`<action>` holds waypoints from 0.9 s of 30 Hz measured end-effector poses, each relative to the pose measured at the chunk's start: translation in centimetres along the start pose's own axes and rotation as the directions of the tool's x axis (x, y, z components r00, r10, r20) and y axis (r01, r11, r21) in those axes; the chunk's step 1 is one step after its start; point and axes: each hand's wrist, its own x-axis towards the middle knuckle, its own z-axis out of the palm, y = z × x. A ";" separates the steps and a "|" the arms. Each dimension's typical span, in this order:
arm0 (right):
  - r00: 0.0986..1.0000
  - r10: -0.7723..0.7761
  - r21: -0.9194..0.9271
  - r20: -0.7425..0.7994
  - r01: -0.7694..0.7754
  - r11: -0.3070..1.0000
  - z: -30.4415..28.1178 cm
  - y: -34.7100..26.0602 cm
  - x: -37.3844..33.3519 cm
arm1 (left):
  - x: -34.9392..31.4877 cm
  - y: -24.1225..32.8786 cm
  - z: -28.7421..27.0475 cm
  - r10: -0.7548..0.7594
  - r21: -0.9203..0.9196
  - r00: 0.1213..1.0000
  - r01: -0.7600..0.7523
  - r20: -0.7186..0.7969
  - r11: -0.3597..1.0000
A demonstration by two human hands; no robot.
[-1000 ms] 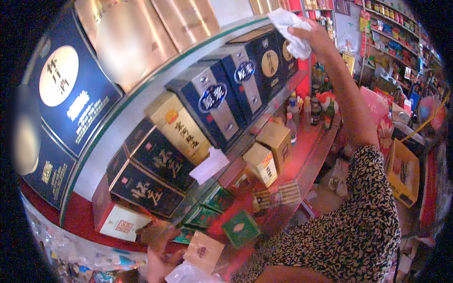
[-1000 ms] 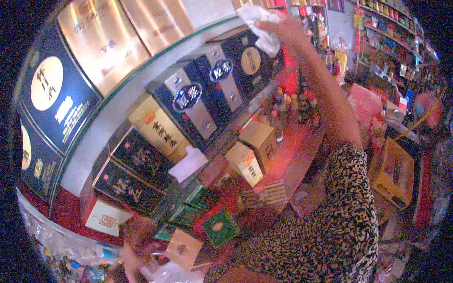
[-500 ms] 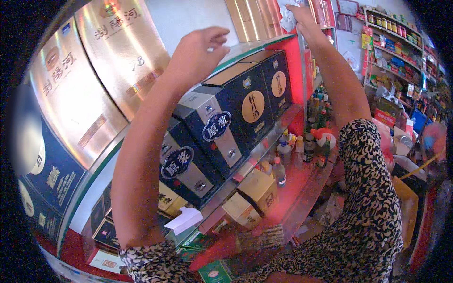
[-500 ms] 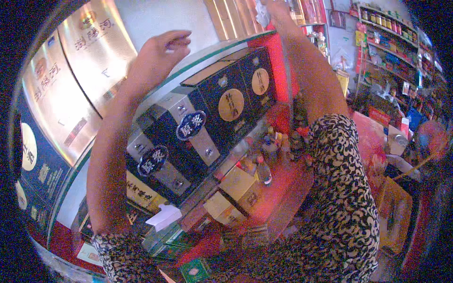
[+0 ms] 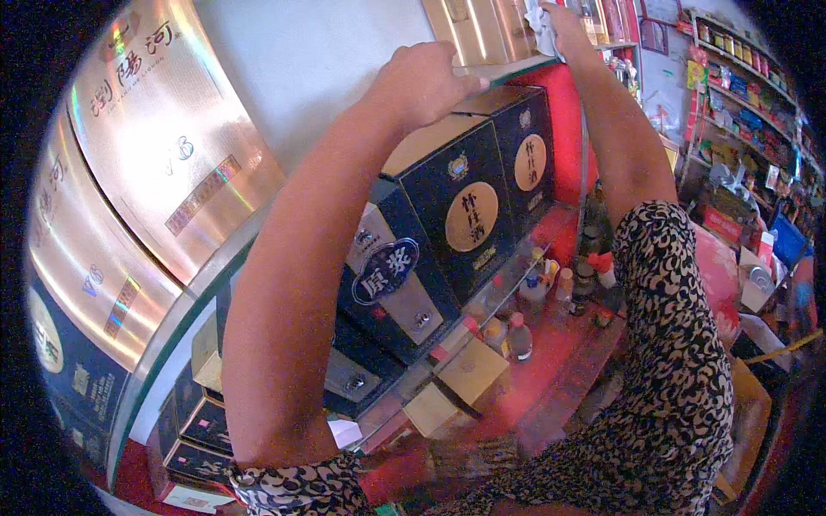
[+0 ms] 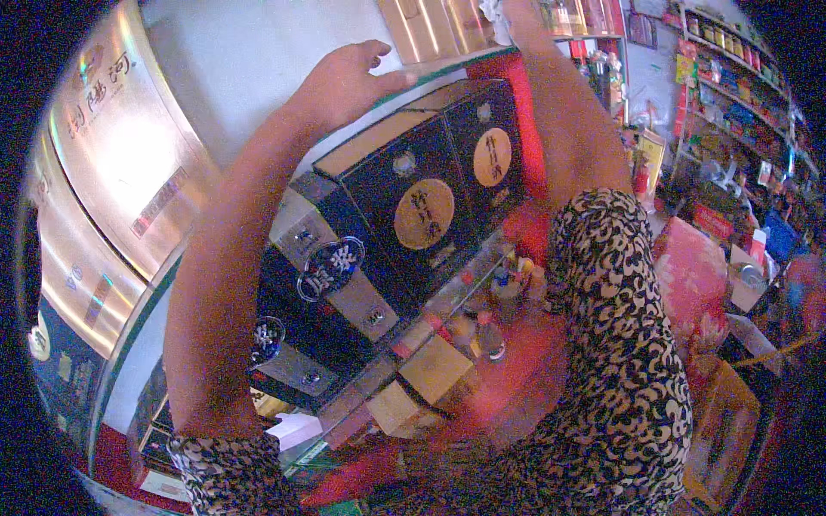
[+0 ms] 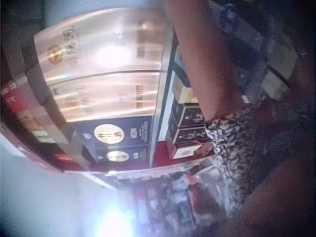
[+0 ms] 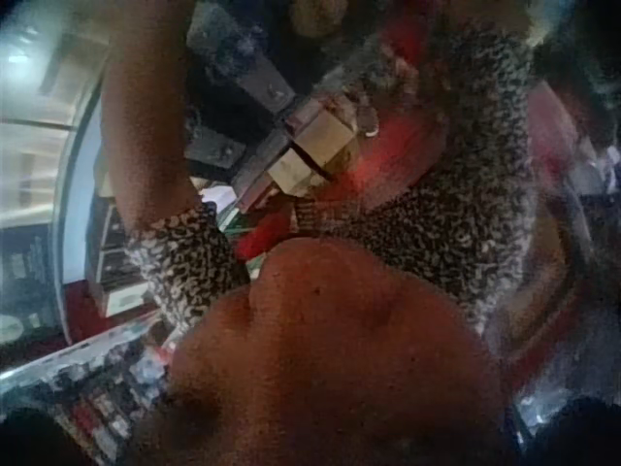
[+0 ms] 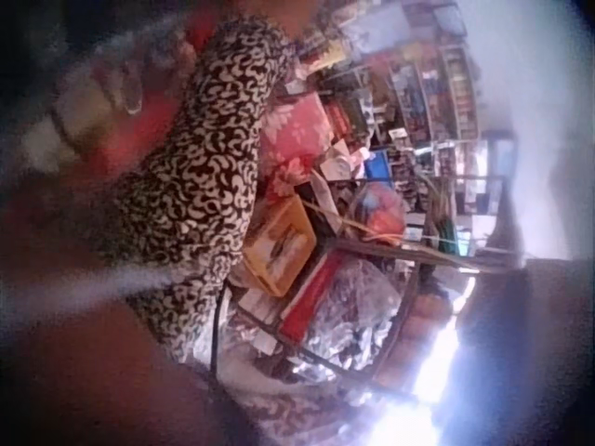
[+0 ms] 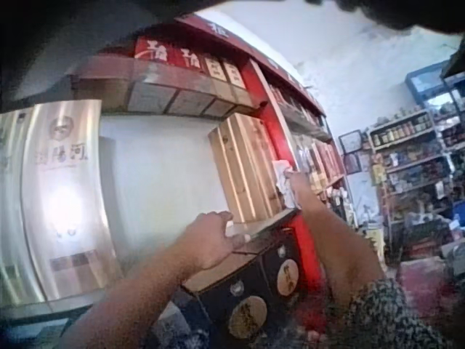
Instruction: The person wipes the surfaces of several cardboard boxes with a white cloth. They pick up boxes from a shelf, wipe them, and place them back, repeating this process for multiple items.
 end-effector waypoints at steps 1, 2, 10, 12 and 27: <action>1.000 0.000 0.021 0.001 0.000 1.000 -0.7 -0.8 -0.1 | 0.5 0.0 0.4 -0.008 0.011 0.999 0.009 -0.036 1.000; 1.000 0.011 0.062 0.016 -0.012 0.998 -0.5 -1.4 -0.7 | 0.5 0.1 0.4 -0.027 0.038 0.997 0.030 -0.065 0.999; 0.978 0.044 0.297 0.204 -0.105 0.949 2.1 -6.7 -5.1 | 1.1 -1.9 0.1 -0.253 -0.229 0.959 0.219 -0.130 0.948; 0.952 -0.078 0.324 0.297 -0.024 0.946 2.5 -6.9 -5.7 | 1.9 -2.4 -0.1 -0.346 -0.365 0.937 0.311 -0.034 0.877; 0.954 -0.156 -0.073 0.256 0.180 0.981 3.4 -10.8 -13.2 | 9.7 -1.2 2.2 -0.547 -0.892 0.833 0.181 -0.085 0.414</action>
